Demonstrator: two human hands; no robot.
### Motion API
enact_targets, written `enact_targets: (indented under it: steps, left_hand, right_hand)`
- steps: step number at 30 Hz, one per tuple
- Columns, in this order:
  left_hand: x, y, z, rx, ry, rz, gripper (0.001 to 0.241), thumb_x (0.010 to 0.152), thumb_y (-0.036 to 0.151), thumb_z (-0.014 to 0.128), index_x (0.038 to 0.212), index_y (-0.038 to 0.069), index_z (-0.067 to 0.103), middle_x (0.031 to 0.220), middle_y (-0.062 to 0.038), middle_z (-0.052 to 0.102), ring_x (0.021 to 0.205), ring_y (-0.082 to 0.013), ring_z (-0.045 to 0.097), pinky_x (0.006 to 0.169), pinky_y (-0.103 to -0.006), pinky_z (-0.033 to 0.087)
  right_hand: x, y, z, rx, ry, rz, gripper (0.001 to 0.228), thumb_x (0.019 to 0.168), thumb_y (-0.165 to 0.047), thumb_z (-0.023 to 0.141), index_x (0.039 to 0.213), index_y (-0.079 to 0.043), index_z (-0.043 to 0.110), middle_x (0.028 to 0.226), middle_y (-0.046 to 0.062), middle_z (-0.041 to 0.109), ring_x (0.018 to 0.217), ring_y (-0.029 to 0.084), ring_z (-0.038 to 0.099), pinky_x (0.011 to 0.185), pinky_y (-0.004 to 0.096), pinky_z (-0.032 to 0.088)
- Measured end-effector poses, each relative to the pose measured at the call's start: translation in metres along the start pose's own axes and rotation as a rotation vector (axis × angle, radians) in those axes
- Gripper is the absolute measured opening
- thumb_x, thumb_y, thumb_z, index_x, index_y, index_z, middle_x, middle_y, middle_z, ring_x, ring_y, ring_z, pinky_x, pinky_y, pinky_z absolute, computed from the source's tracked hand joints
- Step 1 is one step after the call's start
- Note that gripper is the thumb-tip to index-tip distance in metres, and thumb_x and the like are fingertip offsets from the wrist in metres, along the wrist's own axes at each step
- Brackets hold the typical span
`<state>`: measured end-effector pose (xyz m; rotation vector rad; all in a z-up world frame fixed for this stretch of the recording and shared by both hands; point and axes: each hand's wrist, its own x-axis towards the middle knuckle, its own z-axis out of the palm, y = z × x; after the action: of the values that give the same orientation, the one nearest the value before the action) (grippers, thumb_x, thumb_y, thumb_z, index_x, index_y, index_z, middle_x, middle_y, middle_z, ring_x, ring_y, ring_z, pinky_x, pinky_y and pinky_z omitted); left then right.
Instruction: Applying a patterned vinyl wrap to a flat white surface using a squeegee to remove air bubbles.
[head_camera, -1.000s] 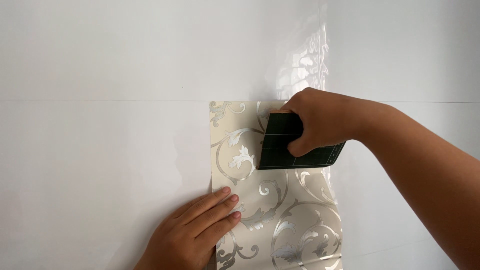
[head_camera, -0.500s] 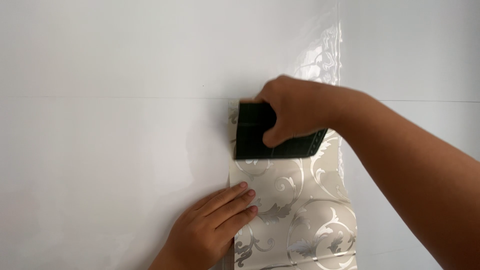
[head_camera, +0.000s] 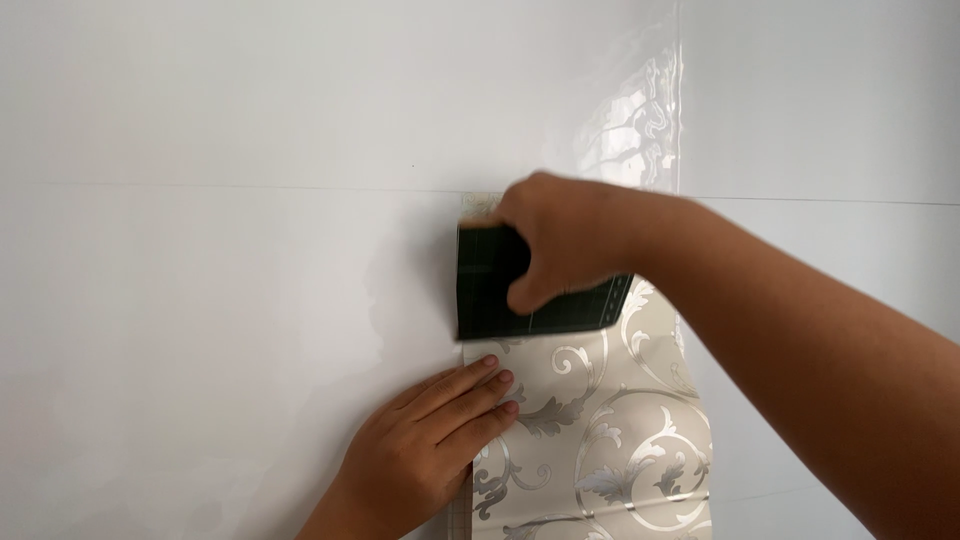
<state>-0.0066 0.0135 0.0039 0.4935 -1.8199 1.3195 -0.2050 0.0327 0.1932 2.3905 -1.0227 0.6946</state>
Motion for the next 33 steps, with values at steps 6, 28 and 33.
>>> enact_targets:
  steps: [6,28,33]
  left_hand:
    - [-0.002,0.000,0.000,-0.029,-0.016,-0.008,0.025,0.086,0.004,0.078,0.110,0.004,0.080,0.132,-0.009,0.078,0.137,-0.0258,0.065,0.111,-0.0405,0.054]
    - [-0.002,0.001,0.000,-0.011,-0.003,0.003,0.023,0.088,0.004,0.075,0.111,0.005,0.081,0.131,-0.009,0.079,0.136,-0.0248,0.066,0.112,-0.0402,0.055]
    - [-0.005,0.000,0.002,-0.001,-0.020,-0.004,0.028,0.085,0.005,0.077,0.113,0.006,0.080,0.135,-0.008,0.077,0.139,-0.0246,0.064,0.112,-0.0407,0.054]
  right_hand:
    - [-0.005,0.006,-0.010,0.044,0.080,0.048,0.050,0.066,-0.016,0.085,0.116,-0.015,0.083,0.088,0.007,0.085,0.062,0.023,0.077,0.059,0.031,0.067]
    - [-0.020,0.044,0.002,0.039,0.042,0.221,0.053,0.072,-0.011,0.088,0.124,-0.012,0.079,0.097,0.012,0.087,0.073,0.027,0.084,0.066,0.034,0.071]
    - [-0.024,0.056,0.001,0.018,0.084,0.201,0.064,0.068,-0.013,0.089,0.131,-0.020,0.080,0.099,0.010,0.087,0.073,0.026,0.084,0.067,0.034,0.071]
